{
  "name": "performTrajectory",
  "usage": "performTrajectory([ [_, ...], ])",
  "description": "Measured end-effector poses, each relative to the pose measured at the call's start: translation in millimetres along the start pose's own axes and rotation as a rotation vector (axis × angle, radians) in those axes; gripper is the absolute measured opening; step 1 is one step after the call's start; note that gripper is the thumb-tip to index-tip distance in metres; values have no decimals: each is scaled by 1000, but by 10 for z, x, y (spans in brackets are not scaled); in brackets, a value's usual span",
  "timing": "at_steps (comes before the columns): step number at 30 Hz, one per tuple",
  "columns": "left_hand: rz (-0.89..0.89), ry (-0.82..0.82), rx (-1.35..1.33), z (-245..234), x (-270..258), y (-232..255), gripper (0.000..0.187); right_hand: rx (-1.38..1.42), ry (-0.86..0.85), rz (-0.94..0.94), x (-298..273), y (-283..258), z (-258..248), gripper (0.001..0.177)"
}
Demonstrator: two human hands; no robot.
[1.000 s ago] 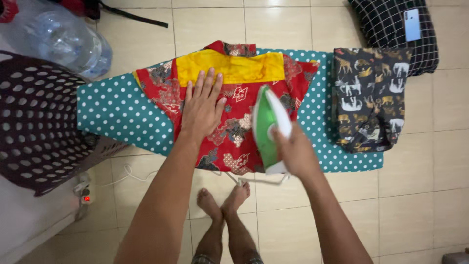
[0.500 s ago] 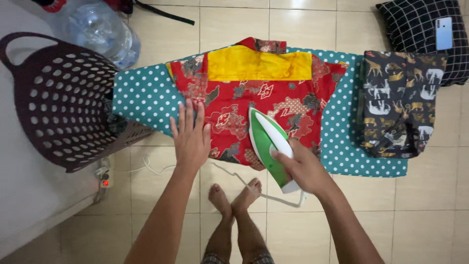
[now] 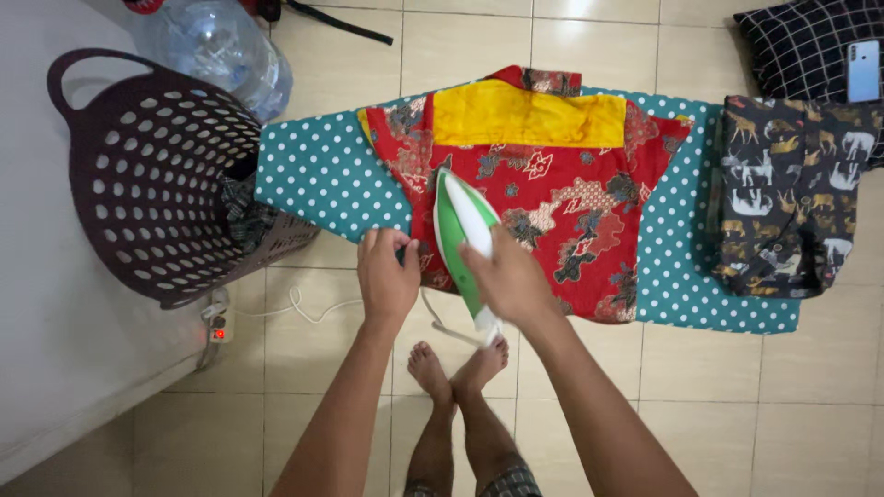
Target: The person picks up a shirt from a basket and irons it on a patterned mat on the floor, then folds the shirt by hand.
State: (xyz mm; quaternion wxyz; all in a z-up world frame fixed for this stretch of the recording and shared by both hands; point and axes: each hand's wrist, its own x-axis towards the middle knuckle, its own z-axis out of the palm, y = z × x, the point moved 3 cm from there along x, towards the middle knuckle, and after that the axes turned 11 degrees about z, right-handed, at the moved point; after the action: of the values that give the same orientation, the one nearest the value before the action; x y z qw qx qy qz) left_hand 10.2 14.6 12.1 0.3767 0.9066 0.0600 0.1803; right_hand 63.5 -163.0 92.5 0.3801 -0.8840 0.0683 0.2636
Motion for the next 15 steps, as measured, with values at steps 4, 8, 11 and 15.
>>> performTrajectory([
  [4,-25,-63,-16,30,24,-118,14,48,-12,257,352,-275,-10,50],
  [8,-49,-82,9,37,50,-131,14,-45,144,-16,461,-336,-20,53],
  [11,-59,-75,-5,23,44,-99,13,-80,98,69,213,-39,-64,52],
  [15,-102,-96,23,50,55,-109,15,-123,173,361,-86,593,-446,53],
])
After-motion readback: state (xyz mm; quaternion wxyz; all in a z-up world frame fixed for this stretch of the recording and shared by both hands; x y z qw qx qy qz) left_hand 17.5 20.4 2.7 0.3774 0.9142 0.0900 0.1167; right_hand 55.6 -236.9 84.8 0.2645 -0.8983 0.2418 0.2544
